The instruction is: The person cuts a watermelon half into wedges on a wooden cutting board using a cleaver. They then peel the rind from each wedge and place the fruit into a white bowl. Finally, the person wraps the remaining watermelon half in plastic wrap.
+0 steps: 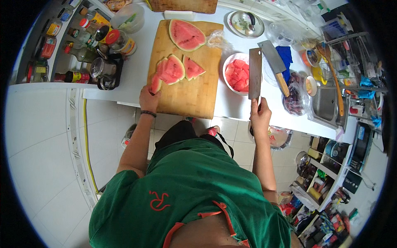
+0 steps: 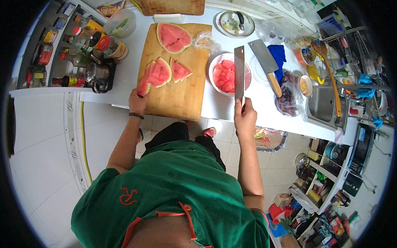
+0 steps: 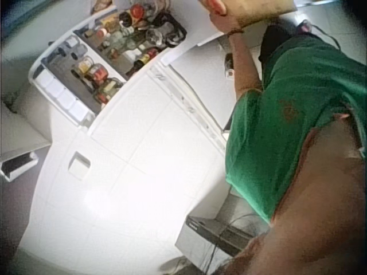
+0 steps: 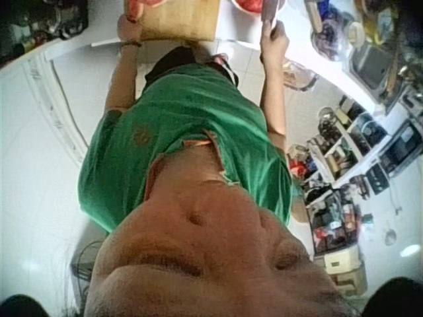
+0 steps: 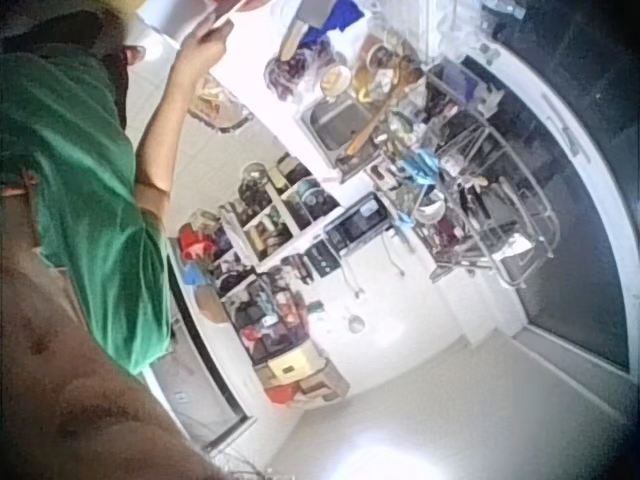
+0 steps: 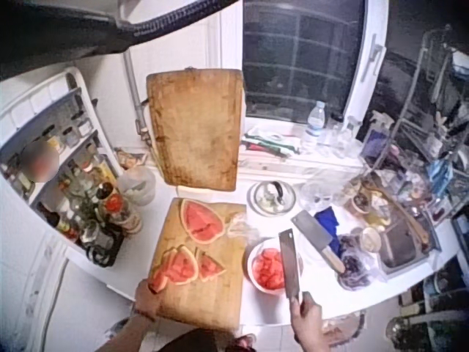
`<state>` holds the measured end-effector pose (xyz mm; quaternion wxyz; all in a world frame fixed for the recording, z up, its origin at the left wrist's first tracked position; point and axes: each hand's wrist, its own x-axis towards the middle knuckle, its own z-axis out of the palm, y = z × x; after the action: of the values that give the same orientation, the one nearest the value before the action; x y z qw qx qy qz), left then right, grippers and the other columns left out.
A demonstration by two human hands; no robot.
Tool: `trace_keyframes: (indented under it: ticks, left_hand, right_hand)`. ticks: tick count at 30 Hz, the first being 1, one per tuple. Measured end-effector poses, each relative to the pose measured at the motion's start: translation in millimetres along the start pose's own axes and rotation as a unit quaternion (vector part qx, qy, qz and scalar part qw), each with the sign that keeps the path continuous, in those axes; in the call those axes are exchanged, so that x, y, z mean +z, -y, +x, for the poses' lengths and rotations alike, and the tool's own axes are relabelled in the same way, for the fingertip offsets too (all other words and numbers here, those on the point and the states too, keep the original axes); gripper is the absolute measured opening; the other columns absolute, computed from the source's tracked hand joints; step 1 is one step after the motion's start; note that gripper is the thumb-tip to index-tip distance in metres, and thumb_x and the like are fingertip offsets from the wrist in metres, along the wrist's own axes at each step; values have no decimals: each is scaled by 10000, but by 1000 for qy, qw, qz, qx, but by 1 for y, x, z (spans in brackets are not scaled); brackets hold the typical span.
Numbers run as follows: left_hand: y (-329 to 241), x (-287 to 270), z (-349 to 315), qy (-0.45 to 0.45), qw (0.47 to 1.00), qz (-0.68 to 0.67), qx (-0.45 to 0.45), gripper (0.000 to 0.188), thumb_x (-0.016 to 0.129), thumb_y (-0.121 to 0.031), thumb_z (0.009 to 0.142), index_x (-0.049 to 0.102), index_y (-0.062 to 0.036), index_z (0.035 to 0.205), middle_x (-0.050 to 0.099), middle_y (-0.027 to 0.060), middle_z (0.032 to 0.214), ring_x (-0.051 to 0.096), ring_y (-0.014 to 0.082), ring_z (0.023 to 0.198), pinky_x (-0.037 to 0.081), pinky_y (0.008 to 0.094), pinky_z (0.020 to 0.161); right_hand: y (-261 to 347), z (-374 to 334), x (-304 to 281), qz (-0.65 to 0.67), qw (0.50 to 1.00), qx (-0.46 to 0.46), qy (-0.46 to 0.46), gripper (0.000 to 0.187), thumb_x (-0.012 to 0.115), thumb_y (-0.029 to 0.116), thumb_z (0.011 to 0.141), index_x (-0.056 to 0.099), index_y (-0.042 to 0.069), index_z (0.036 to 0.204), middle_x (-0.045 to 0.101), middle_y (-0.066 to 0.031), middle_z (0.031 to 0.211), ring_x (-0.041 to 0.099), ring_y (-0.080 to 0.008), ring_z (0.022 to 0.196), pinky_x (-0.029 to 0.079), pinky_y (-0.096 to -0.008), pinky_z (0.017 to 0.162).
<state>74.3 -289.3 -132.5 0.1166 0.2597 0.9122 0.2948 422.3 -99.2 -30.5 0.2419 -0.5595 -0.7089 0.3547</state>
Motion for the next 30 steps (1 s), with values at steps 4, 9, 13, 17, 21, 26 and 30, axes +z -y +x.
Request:
trace_keyframes:
  ticks: [4, 9, 13, 17, 21, 26, 30]
  left_hand:
    - [21, -12, -5, 32, 993, -105, -50, 421, 778, -155, 693, 584, 25, 1020, 659, 84, 857, 622, 152, 791, 507, 288, 705]
    - [59, -23, -26, 38, 960, -275, -46, 287, 720, -78, 786, 611, -4, 1040, 630, 4, 850, 558, 78, 744, 470, 231, 692]
    - [31, -39, -37, 59, 957, -283, -36, 276, 698, -65, 812, 602, 2, 1062, 627, 9, 871, 573, 83, 780, 478, 227, 712]
    - [-59, -36, -41, 150, 924, -350, 35, 285, 680, -61, 833, 593, 5, 1096, 643, 41, 944, 611, 106, 850, 501, 240, 751]
    - [-158, 15, -19, 234, 880, -371, 181, 277, 643, 3, 853, 555, 25, 1115, 645, 59, 1021, 614, 110, 950, 499, 242, 825]
    - [-207, 70, 3, 305, 860, -358, 198, 271, 652, 17, 838, 578, 17, 1098, 656, 55, 1003, 626, 118, 925, 502, 233, 814]
    - [-232, 73, 2, 304, 873, -285, 255, 221, 654, 20, 831, 605, 20, 1047, 667, 73, 954, 635, 116, 897, 511, 234, 792]
  right_hand:
    - [-2, 9, 1, -15, 1000, -27, -6, 253, 572, 234, 922, 562, -17, 891, 509, -162, 536, 484, -264, 449, 411, -376, 481]
    - [-14, 9, 3, 33, 999, -13, -17, 258, 569, 225, 921, 540, -22, 852, 488, -168, 526, 472, -270, 444, 402, -377, 473]
    - [-27, 9, 0, 39, 999, 8, -3, 274, 566, 237, 929, 532, -20, 839, 474, -133, 516, 481, -217, 436, 392, -352, 452]
    - [-9, 7, -5, 142, 987, 66, 37, 286, 552, 258, 948, 533, -2, 830, 470, -52, 513, 461, -124, 414, 370, -293, 405]
    - [-1, 7, -3, 175, 980, 85, 40, 275, 542, 260, 956, 539, 10, 843, 462, -11, 518, 438, -96, 400, 351, -262, 386]
    - [15, 3, -10, 88, 996, -9, 14, 231, 586, 230, 918, 556, 6, 870, 507, -161, 540, 482, -264, 437, 404, -357, 464]
    - [33, -5, -21, 26, 995, -95, -14, 221, 577, 231, 916, 557, 10, 909, 553, -188, 574, 576, -371, 524, 440, -411, 490]
